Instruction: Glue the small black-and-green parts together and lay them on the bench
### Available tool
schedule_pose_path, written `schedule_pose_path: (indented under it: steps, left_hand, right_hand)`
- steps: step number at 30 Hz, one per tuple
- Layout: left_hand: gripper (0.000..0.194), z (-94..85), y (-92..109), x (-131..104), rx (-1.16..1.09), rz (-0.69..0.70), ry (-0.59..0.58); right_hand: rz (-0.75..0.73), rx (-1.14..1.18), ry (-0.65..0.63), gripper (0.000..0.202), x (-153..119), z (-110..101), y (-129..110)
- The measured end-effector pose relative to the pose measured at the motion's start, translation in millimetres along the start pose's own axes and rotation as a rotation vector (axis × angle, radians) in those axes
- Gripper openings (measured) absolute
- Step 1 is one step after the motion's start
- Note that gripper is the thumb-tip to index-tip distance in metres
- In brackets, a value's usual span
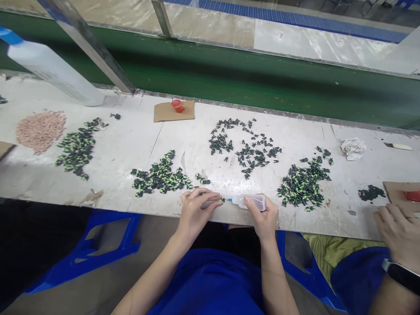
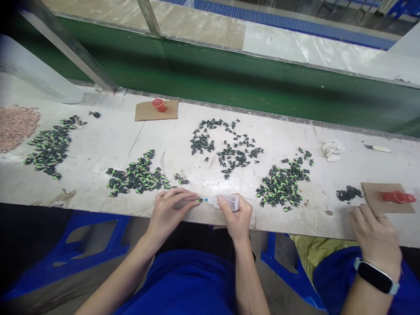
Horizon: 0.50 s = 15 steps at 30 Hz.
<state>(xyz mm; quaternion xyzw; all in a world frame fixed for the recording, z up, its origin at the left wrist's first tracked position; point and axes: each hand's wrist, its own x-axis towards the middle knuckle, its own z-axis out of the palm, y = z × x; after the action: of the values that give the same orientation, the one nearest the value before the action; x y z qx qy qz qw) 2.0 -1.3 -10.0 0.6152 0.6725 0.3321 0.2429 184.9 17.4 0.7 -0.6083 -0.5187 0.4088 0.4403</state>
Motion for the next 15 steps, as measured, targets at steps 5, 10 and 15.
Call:
schedule_pose_path:
  steps: [5, 10, 15]
  left_hand:
    - [0.009, -1.3, 2.6, 0.0, 0.004, -0.003, 0.004]
    - [0.009, -1.3, 2.7, -0.6, 0.002, -0.007, 0.001]
    - [0.008, -0.5, 0.8, -0.5, 0.003, -0.001, -0.007]
  right_hand:
    - [-0.003, -0.002, -0.026, 0.026, -1.4, 0.4, 1.7]
    - [0.002, -0.011, -0.036, 0.027, -1.0, 1.4, 1.2]
    - [-0.009, -0.019, -0.034, 0.029, 0.0, 0.7, -0.8]
